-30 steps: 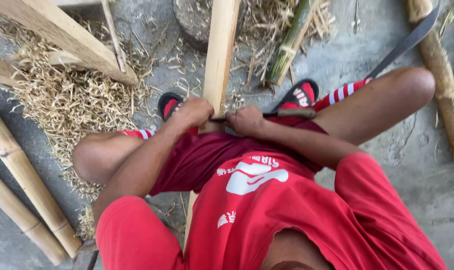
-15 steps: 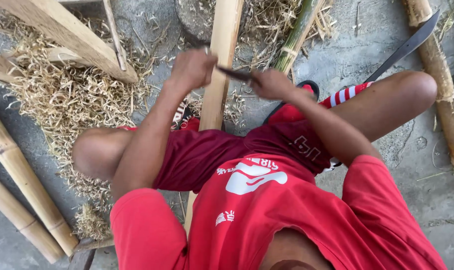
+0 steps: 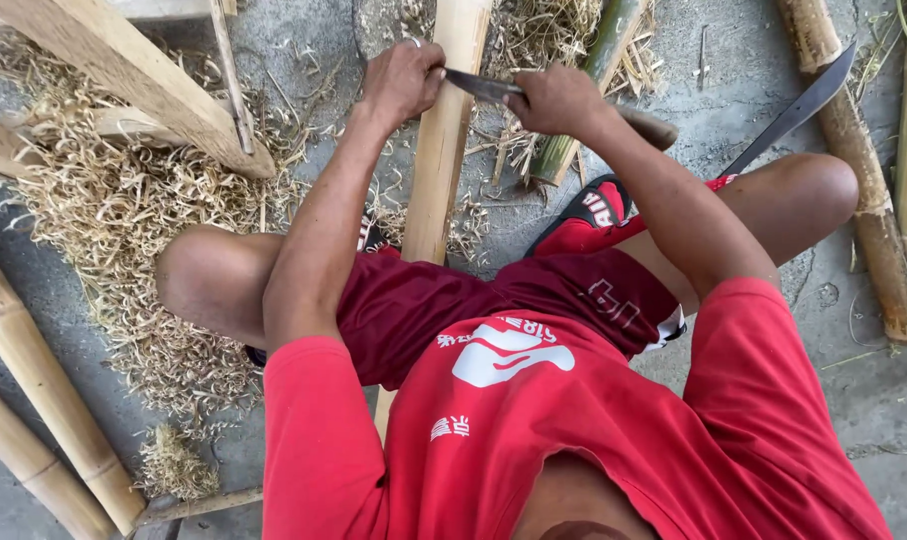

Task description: Shaving and carving bamboo stalks using a hand knife.

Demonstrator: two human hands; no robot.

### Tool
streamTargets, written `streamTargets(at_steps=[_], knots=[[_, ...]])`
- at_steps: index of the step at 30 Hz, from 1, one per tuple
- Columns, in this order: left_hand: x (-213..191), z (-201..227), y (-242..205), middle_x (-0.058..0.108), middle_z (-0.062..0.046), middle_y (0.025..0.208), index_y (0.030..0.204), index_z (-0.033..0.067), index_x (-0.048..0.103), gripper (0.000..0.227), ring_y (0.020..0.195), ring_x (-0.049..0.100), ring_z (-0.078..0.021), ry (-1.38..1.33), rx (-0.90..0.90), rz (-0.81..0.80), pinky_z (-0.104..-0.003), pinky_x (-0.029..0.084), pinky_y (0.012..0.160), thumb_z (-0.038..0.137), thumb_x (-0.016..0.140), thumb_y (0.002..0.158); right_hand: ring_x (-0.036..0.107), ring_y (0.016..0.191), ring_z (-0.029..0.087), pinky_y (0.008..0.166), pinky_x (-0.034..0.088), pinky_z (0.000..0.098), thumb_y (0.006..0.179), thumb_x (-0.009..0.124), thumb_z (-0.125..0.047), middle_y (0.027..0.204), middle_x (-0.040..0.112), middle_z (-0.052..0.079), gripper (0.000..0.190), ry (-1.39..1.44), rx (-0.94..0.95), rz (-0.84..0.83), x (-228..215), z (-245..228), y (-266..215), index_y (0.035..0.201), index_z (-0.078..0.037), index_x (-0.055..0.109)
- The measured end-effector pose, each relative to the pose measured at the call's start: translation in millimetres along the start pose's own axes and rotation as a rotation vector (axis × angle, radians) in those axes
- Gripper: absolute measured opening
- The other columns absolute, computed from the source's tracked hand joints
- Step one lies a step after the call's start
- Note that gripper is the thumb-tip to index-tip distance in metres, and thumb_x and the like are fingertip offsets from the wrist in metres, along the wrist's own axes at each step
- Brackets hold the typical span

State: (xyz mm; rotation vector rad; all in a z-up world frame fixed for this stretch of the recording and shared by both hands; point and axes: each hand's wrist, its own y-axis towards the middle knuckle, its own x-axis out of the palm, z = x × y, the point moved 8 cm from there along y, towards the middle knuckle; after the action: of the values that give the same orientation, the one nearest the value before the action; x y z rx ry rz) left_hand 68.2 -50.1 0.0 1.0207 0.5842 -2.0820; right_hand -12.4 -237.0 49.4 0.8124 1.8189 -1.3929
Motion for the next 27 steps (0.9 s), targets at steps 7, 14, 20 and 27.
streamTargets(at_steps=[7, 14, 20, 27], knots=[[-5, 3, -1, 0.066, -0.005, 0.084, 0.098, 0.0144, 0.074, 0.017, 0.073, 0.068, -0.0226, 0.038, 0.012, 0.106, -0.043, 0.058, 0.066, 0.03, 0.067, 0.101, 0.07, 0.055, 0.029, 0.053, 0.059, 0.0466, 0.106, 0.057, -0.056, 0.059, 0.066, 0.013, 0.049, -0.153, -0.072, 0.273, -25, -2, 3, 0.097, -0.01, 0.075], [-11, 4, -16, 0.065, -0.006, 0.09, 0.1, 0.0161, 0.072, 0.016, 0.081, 0.069, -0.0255, 0.036, 0.039, 0.124, -0.044, 0.057, 0.07, 0.031, 0.068, 0.101, 0.068, 0.049, 0.026, 0.045, 0.055, 0.0436, 0.107, 0.057, -0.056, 0.058, 0.066, 0.009, 0.049, -0.264, -0.075, 0.319, -32, -24, -11, 0.099, -0.01, 0.074], [7, -1, -43, 0.063, -0.004, 0.092, 0.105, 0.0142, 0.07, 0.017, 0.087, 0.066, -0.0264, -0.068, 0.158, 0.094, -0.043, 0.055, 0.074, 0.029, 0.062, 0.108, 0.067, 0.049, 0.025, 0.043, 0.054, 0.0421, 0.108, 0.053, -0.057, 0.059, 0.067, 0.009, 0.051, -0.297, -0.075, 0.225, -10, -37, -23, 0.108, -0.01, 0.07], [3, 15, -69, 0.059, -0.012, 0.087, 0.099, 0.0092, 0.066, 0.018, 0.077, 0.062, -0.0321, -0.129, 0.041, -0.119, -0.046, 0.052, 0.07, 0.023, 0.06, 0.108, 0.068, 0.05, 0.024, 0.043, 0.055, 0.043, 0.108, 0.046, -0.058, 0.06, 0.067, 0.01, 0.056, -0.213, -0.063, 0.09, 13, -44, -32, 0.107, -0.007, 0.068]])
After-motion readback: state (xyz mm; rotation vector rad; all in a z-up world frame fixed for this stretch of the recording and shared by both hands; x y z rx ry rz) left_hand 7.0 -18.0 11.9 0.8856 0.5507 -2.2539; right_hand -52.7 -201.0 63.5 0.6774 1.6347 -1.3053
